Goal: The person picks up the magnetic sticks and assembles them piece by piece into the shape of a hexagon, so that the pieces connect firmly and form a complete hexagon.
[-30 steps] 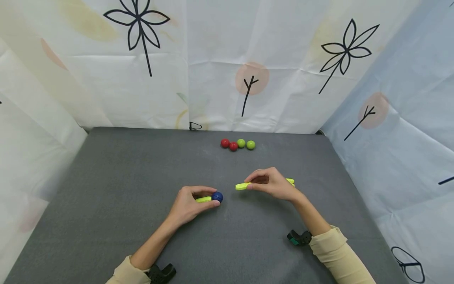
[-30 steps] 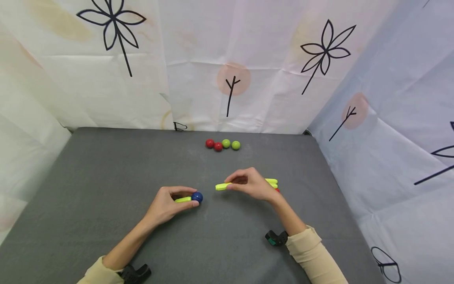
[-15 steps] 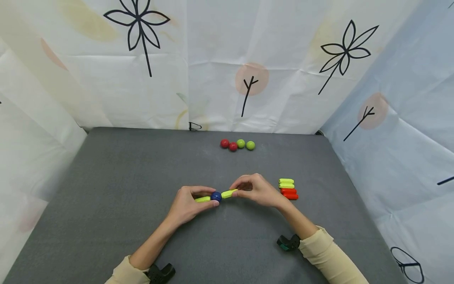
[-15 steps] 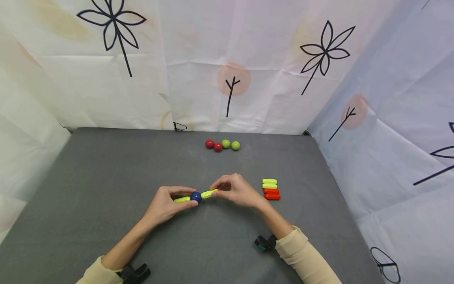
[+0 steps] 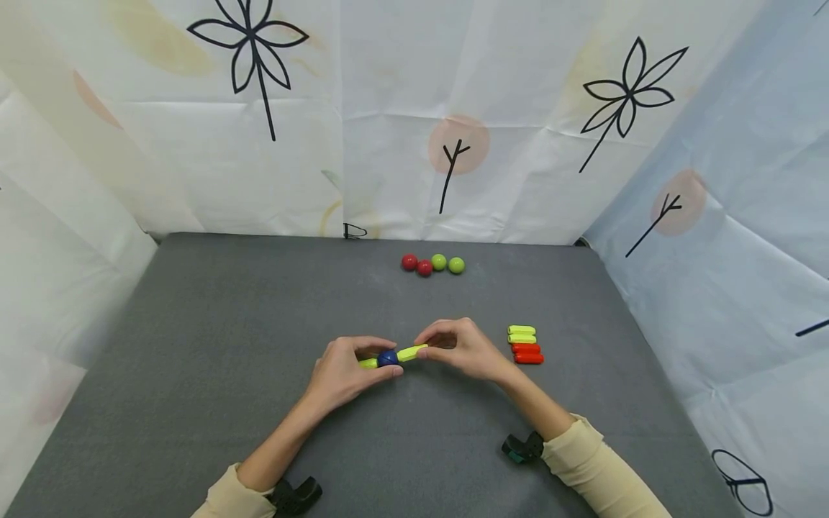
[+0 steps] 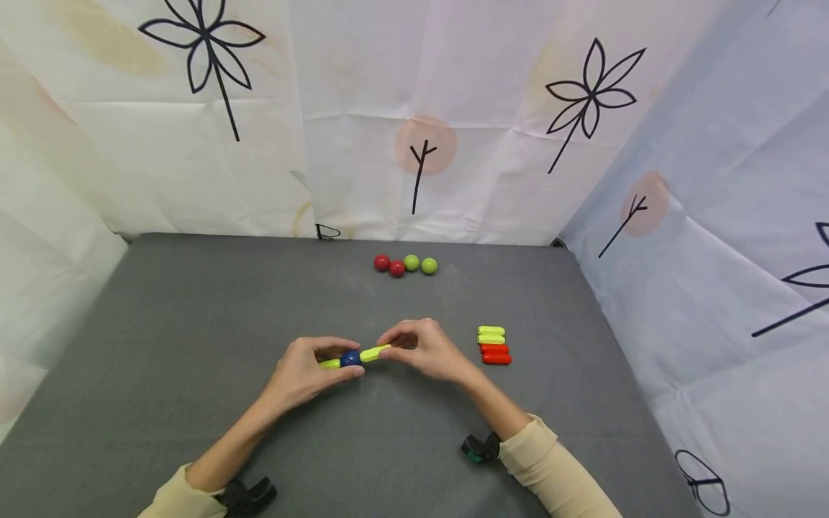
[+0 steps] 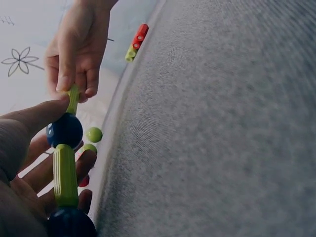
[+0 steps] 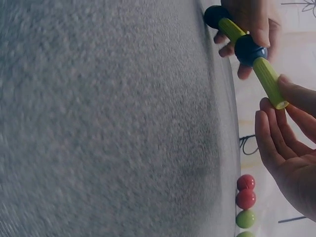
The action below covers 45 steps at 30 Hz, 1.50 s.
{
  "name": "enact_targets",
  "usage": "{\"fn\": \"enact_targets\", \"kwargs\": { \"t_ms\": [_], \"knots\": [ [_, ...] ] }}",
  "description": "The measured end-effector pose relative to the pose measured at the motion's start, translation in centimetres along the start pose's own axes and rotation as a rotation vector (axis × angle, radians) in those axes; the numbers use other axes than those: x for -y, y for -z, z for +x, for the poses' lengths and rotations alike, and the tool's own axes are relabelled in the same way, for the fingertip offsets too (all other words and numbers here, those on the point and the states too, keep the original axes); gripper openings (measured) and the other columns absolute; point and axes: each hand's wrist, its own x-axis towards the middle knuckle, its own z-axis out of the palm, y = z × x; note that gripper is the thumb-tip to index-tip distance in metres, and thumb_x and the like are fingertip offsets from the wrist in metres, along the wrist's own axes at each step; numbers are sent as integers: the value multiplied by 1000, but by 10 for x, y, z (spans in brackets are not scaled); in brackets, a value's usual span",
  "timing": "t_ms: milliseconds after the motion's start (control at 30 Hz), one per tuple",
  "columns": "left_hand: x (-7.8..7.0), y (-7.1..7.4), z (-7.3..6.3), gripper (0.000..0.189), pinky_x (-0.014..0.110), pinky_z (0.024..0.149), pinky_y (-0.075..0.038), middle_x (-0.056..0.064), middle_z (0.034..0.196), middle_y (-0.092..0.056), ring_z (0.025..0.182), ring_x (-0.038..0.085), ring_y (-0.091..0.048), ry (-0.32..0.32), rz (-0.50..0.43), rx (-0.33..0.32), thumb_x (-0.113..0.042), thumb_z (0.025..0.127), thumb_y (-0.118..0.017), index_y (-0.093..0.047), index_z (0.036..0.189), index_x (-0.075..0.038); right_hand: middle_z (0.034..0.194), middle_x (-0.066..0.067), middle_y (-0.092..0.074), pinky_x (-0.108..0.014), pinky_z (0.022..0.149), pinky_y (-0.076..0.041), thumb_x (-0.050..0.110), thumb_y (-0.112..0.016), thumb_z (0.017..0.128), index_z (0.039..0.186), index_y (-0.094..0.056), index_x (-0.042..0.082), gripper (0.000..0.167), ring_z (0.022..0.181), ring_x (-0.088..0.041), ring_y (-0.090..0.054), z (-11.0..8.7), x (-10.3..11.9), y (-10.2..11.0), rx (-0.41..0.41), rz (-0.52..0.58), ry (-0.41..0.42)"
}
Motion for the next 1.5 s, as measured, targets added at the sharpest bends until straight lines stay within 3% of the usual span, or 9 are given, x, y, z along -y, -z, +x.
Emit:
{"fn": "enact_targets", "kwargs": {
  "t_ms": [67, 267, 433, 500, 733, 1100, 1267, 1367, 1500],
  "knots": [
    [-2, 0, 0, 36, 28, 68, -52, -6, 108, -84, 86, 9, -72, -19, 3, -7, -40, 80, -98, -85, 112, -29, 109, -13, -81, -25, 91, -64, 6, -81, 97, 115, -80, 3, 18, 94, -10, -75, 1, 0, -2, -10, 11, -7],
    [-5, 0, 1, 29, 35, 86, -64, -7, 108, -85, 100, 11, -80, -145, -63, -27, -31, 86, -94, -85, 112, -23, 108, -14, -81, -27, 88, -65, 7, -81, 97, 114, -80, 3, 18, 94, -17, -77, 5, 2, -10, -28, 27, -2],
    [-3, -1, 4, 24, 24, 77, -58, -6, 103, -85, 88, 6, -74, -196, -127, -13, -28, 87, -94, -85, 108, -22, 107, -17, -81, -26, 84, -64, 6, -82, 96, 113, -80, 3, 17, 92, -20, -78, 7, 4, -13, -27, 53, -20],
    [-2, -1, 5, 21, 22, 76, -57, -6, 100, -85, 85, 5, -73, -195, -144, 4, -28, 87, -93, -85, 106, -22, 107, -18, -81, -26, 83, -64, 5, -81, 96, 113, -79, 1, 17, 91, -22, -78, 7, 4, -12, -13, 62, -16],
    [-1, 2, 8, 17, 24, 77, -57, -5, 98, -84, 87, 6, -75, -163, -192, 64, -26, 88, -93, -84, 102, -23, 106, -20, -80, -24, 84, -63, 5, -72, 104, 115, -78, -5, 16, 92, -50, -73, 14, 4, -3, 6, 95, -3],
    [-2, 3, 8, 18, 25, 82, -58, -4, 102, -83, 91, 9, -75, -123, -205, 112, -24, 88, -93, -83, 103, -23, 116, -27, -78, -32, 90, -65, 6, -73, 103, 121, -75, -6, 22, 108, -52, -75, 56, -10, 22, -207, 69, -100],
    [-2, 2, 8, 17, 25, 83, -58, -5, 102, -82, 92, 9, -74, -127, -193, 123, -23, 88, -92, -83, 102, -23, 123, -30, -75, -52, 94, -64, 8, -74, 103, 127, -72, -7, 29, 110, -54, -74, 82, -18, 33, -287, 50, -138],
    [-1, 2, 7, 16, 25, 82, -58, -4, 103, -82, 92, 10, -75, -135, -192, 132, -23, 89, -92, -83, 103, -23, 129, -29, -74, -61, 96, -61, 11, -74, 103, 133, -70, -7, 35, 110, -53, -75, 97, -22, 37, -312, 44, -177],
    [-1, 2, 6, 16, 25, 81, -58, -3, 104, -82, 92, 10, -75, -139, -189, 134, -23, 90, -91, -83, 103, -23, 121, -29, -77, -57, 89, -63, 16, -74, 104, 138, -69, -3, 39, 99, -49, -77, 114, -28, 42, -338, 9, -227]
  ]
}}
